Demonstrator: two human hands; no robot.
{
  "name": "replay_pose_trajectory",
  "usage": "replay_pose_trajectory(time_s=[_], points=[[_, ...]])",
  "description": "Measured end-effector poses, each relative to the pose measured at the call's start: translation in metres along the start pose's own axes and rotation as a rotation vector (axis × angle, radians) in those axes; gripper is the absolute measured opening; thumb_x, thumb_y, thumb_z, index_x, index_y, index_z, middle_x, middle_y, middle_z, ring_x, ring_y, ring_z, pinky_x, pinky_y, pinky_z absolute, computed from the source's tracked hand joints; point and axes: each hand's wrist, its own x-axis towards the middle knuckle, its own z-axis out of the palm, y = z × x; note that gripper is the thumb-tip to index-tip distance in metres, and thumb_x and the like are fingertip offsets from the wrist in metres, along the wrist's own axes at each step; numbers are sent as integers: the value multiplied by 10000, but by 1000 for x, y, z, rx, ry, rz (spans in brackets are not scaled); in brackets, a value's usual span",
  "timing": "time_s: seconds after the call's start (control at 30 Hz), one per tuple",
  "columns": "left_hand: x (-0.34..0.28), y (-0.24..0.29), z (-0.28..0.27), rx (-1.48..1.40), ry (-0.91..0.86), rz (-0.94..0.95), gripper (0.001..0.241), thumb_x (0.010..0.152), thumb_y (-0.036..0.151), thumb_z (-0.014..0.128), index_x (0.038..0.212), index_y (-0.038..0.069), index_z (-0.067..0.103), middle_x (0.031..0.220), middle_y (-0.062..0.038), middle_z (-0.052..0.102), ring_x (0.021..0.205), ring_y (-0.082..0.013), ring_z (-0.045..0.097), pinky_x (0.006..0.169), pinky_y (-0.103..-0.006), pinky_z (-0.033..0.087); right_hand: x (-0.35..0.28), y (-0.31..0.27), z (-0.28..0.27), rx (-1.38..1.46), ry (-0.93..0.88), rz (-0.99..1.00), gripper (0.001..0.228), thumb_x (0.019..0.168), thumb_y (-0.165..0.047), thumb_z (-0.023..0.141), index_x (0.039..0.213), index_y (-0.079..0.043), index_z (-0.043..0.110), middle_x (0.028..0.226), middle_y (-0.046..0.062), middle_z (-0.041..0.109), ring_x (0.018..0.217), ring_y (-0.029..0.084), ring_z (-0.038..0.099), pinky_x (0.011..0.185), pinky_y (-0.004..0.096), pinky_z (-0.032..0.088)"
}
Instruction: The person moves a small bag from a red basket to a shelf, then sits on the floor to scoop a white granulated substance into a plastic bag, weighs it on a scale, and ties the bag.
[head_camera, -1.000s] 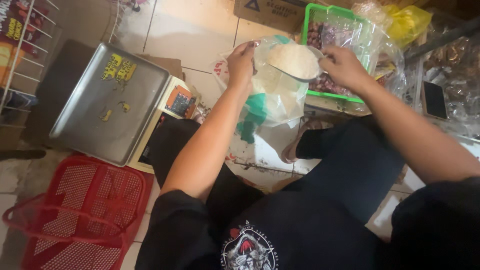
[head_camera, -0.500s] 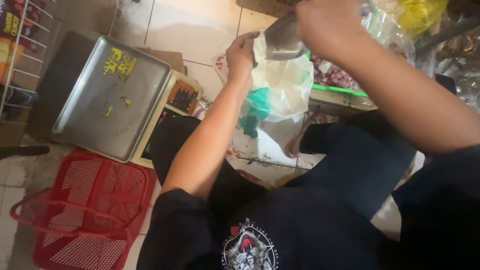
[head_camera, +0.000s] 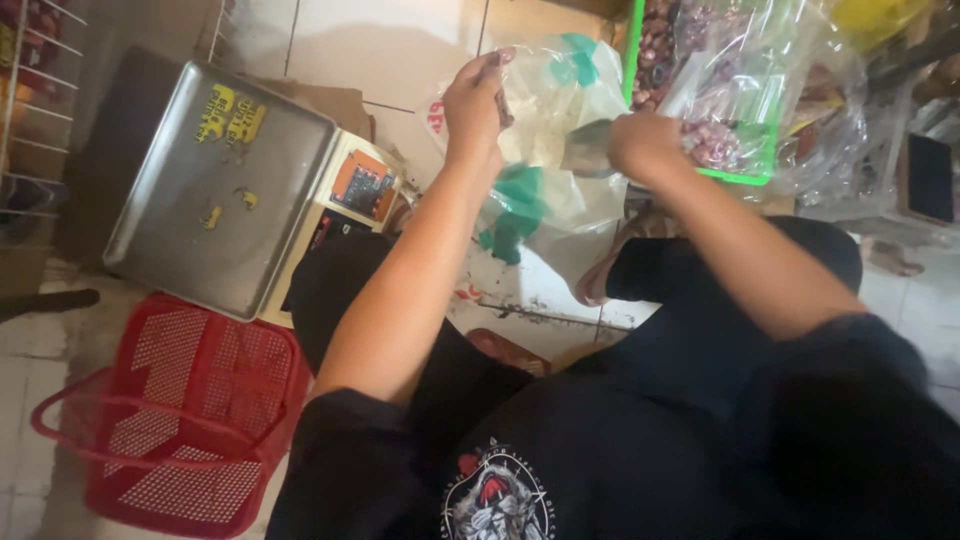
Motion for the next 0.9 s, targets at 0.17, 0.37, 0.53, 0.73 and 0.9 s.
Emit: replay_pose_trajectory(time_s=[0.17,0.37,0.53,0.73,0.9], points=[[-8,7,-3,-9,-40,-6,284,1031,210,610,1189,4,724,622,46,432,526,-63,394,484,-250,351,60,-39,86,187,53,184,439,929,-298,607,1226,26,620,1090,221,739,987,390,731,797,495,571],[-5,2,-5,-38,-76,-3,272,1026,182,616,1193,-7,717,605,40,436,518,-68,389,485,-259,347,113,-57,172,747,45,407,443,985,-362,532,1244,-3,550,1164,253,682,1090,426,658,922,517,487],[-4,-3,-2,-23,-63,18,262,1027,177,624,1170,-14,731,613,33,455,523,-72,408,490,-259,365,102,-43,197,805,345,181,419,950,-265,613,1260,3,530,1132,298,689,1022,478,667,868,538,511],[-1,0,-1,-5,-33,8,265,1023,199,608,1135,-5,735,601,32,446,505,-72,407,465,-252,354,26,-33,153,1133,332,256,404,980,-175,553,1344,-45,438,864,197,717,727,327,705,654,444,539],[2,-6,-1,-53,0,-9,244,1018,181,622,1118,-7,741,610,36,442,511,-70,392,460,-253,335,-8,-34,116,1371,327,287,417,981,-108,519,1379,-54,406,826,133,701,607,176,622,513,319,495]])
